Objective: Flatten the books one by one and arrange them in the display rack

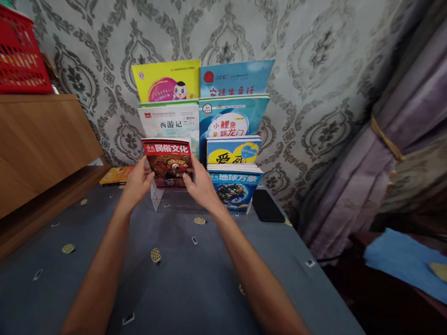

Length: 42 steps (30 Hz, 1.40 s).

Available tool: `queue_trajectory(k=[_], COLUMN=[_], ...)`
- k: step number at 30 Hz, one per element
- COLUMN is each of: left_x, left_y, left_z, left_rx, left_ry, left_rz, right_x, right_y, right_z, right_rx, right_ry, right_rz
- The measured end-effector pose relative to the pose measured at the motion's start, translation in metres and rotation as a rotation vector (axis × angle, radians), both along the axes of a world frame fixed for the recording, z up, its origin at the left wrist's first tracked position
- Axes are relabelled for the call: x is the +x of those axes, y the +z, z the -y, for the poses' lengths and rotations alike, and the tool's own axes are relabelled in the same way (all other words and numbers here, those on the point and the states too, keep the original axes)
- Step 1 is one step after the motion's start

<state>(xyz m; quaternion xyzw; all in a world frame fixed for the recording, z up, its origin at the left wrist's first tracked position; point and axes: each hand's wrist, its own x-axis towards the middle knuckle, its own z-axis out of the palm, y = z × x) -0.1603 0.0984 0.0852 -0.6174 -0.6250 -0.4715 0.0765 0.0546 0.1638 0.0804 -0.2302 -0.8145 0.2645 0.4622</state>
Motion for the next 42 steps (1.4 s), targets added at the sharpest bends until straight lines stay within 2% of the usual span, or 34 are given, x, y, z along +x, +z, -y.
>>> queue_trajectory(k=[7,21,42], left_x=[0.0022,-0.0001,0.0038], left_y=[0.0013,0.0023,-0.0007], left_z=[0.0027,0.0029,0.0029], left_rx=[0.001,-0.021,-0.048], left_ry=[-0.016,-0.037,-0.025], left_rz=[0.008,-0.011,-0.003], right_x=[-0.0015,-0.0004,-0.0021], right_y=[-0.0019,-0.0028,-0.0043], right_z=[-0.0014,-0.0011,-0.0005], right_rx=[-0.02,-0.051,-0.009], right_ry=[0.027,0.007,-0.011], right_rz=[-0.07,-0.032,-0.031])
